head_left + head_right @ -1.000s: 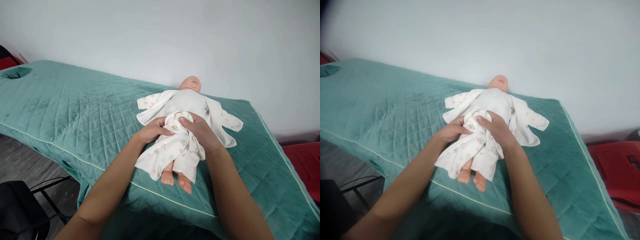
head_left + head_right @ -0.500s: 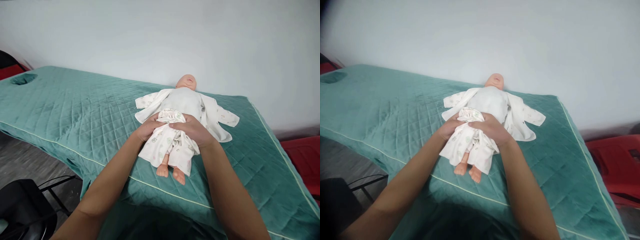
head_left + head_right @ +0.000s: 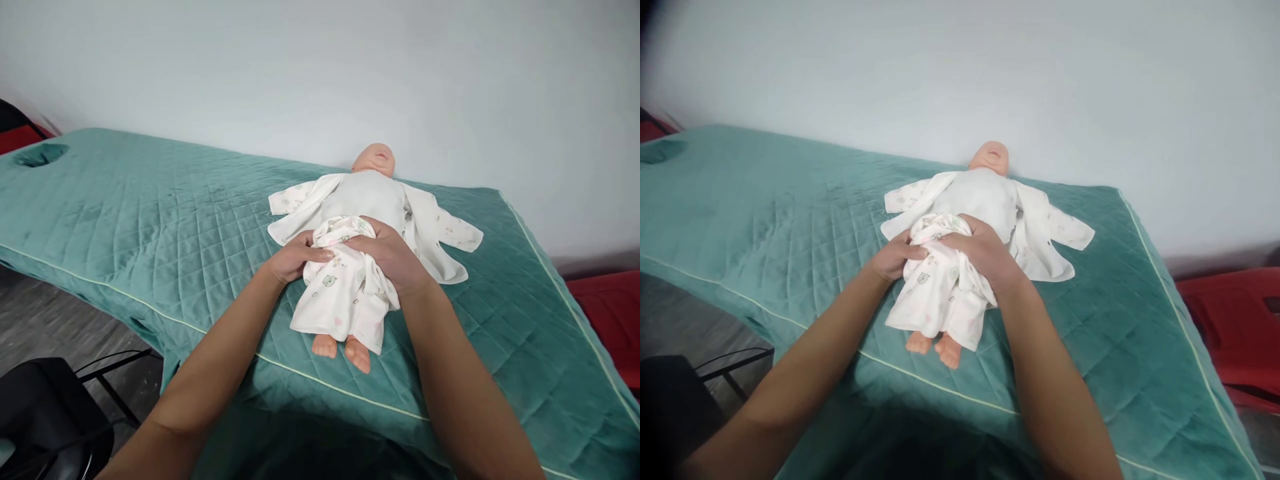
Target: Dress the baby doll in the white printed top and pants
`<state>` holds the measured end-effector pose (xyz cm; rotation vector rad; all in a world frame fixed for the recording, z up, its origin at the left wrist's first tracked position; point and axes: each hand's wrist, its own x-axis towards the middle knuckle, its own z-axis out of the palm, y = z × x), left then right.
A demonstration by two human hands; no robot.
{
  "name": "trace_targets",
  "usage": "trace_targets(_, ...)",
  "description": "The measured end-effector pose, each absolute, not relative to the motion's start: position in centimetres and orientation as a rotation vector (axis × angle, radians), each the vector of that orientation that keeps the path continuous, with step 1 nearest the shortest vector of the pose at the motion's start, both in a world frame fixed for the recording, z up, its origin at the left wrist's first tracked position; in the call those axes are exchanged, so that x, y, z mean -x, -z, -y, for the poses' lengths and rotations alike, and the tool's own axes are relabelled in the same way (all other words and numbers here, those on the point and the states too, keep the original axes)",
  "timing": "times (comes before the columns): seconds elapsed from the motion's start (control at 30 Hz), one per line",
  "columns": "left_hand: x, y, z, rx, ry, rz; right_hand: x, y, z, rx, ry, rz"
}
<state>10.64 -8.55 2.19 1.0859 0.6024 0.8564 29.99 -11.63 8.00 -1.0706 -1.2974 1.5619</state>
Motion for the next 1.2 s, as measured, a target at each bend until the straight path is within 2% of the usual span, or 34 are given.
trace_targets(0.33, -10.9, -2.3, 8.5, -0.858, -0.992, -0.569, -29.6, -9.0, 12.5, 0.962, -1.549, 1.631)
trace_targets(0.57, -10.8, -2.3, 8.6, -0.889, -0.957, -0.542, -30.2, -9.3, 12.6, 1.064, -1.530, 1.868)
trace_targets(0.93, -11.0, -3.0, 8.7, -0.900, -0.884, -0.556, -30.7, -7.9, 12.5, 0.948, -1.739, 1.342)
trace_targets(1.2, -11.1, -3.1, 8.7, -0.933, -0.869, -0.542, -31.1, -7.8, 12.4, 0.937, -1.739, 1.353)
